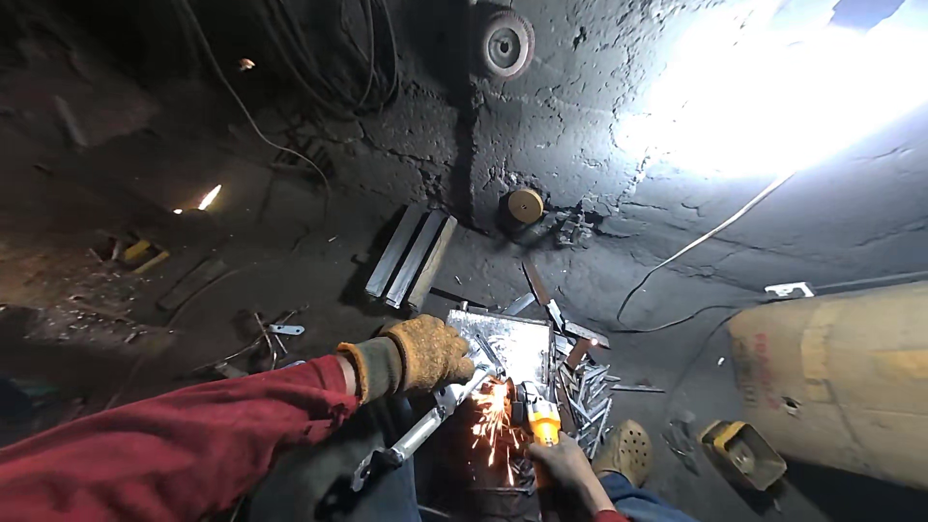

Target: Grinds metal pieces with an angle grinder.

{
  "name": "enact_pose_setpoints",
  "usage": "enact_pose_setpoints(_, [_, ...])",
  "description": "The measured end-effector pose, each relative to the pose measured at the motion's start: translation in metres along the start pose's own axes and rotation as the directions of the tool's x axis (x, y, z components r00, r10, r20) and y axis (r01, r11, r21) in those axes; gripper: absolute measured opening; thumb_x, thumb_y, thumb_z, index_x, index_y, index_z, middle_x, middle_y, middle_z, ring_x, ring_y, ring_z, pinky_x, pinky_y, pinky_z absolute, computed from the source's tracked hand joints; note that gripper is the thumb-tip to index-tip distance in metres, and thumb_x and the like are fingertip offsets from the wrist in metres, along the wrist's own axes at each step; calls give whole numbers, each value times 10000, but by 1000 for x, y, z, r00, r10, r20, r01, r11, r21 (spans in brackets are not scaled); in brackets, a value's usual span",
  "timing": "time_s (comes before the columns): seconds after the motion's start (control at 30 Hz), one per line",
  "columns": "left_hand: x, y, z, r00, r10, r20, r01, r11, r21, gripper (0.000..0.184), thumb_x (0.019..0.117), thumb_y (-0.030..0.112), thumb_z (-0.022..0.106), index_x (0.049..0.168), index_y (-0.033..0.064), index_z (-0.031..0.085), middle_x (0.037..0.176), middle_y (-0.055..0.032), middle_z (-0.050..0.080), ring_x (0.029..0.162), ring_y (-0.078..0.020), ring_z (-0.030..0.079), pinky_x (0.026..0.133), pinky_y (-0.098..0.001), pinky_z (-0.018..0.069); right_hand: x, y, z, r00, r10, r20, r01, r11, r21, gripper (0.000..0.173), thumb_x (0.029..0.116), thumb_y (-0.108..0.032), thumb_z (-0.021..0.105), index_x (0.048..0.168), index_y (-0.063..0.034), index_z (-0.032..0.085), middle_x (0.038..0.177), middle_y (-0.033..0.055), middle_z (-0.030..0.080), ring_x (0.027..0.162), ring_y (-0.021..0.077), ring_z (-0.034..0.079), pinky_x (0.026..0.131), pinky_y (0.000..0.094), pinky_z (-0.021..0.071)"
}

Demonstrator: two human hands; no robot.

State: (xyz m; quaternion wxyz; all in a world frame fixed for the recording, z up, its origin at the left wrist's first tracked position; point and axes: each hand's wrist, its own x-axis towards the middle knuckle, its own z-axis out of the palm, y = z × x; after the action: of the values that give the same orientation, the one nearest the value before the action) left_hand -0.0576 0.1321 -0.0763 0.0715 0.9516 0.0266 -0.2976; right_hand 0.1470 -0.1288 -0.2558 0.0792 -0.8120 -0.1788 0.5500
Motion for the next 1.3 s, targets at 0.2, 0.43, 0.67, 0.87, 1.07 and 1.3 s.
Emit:
enact_pose_setpoints(0.2, [0, 1, 3, 999, 15, -46, -16, 1000, -14, 197, 953, 203, 687, 1145, 237, 710, 1151, -77, 688, 1077, -318, 663, 863, -550, 556, -1, 0, 0, 1000, -14, -9, 14, 1000, 20, 698, 713, -485, 855, 1239, -75, 649, 1080, 128, 739, 1014, 280, 721, 921, 539, 573])
enact_pose_setpoints(0.43, [-2, 2, 1, 1000, -9, -16, 9, 999, -31, 244, 917, 197, 726, 1155, 247, 699, 1158, -73, 681, 1087, -317, 651, 859, -549, 545, -7, -1, -1, 1000, -17, -5, 17, 1000, -11, 712, 731, -508, 830, 1254, -66, 636, 1086, 135, 734, 1031, 277, 715, 931, 532, 564])
enact_pose_setpoints(0.67, [0, 3, 1, 1000, 1, -17, -2, 998, -61, 230, 935, 164, 710, 1153, 237, 712, 1145, -83, 690, 1074, -331, 657, 852, -569, 544, -6, -4, -3, 999, -38, 6, 38, 998, 51, 705, 748, -464, 850, 1268, -40, 633, 1101, 156, 728, 1033, 286, 711, 942, 530, 560])
enact_pose_setpoints(0.87, [0, 5, -4, 1000, 0, 3, 0, 998, -57, 207, 934, 179, 713, 1135, 228, 707, 1140, -78, 685, 1069, -324, 659, 852, -563, 548, -3, -8, -5, 999, -49, 11, 49, 998, 51, 682, 771, -469, 846, 1263, -42, 643, 1117, 156, 730, 1060, 283, 706, 967, 527, 549])
enact_pose_setpoints(1.07, [1, 10, -6, 1000, -10, 12, 10, 998, -63, 207, 924, 178, 720, 1125, 226, 719, 1139, -83, 694, 1068, -330, 660, 865, -569, 541, 0, -10, -3, 999, -35, -9, 36, 995, 92, 677, 771, -447, 847, 1262, -29, 639, 1115, 159, 725, 1050, 284, 702, 958, 524, 549])
enact_pose_setpoints(1.3, [1, 13, -11, 999, -22, 38, 25, 998, -59, 158, 966, 194, 671, 1116, 225, 712, 1132, -89, 691, 1062, -337, 662, 864, -581, 543, -5, -15, -2, 999, -39, -18, 41, 991, 125, 646, 756, -401, 852, 1257, -48, 649, 1089, 143, 734, 1026, 272, 712, 938, 521, 564])
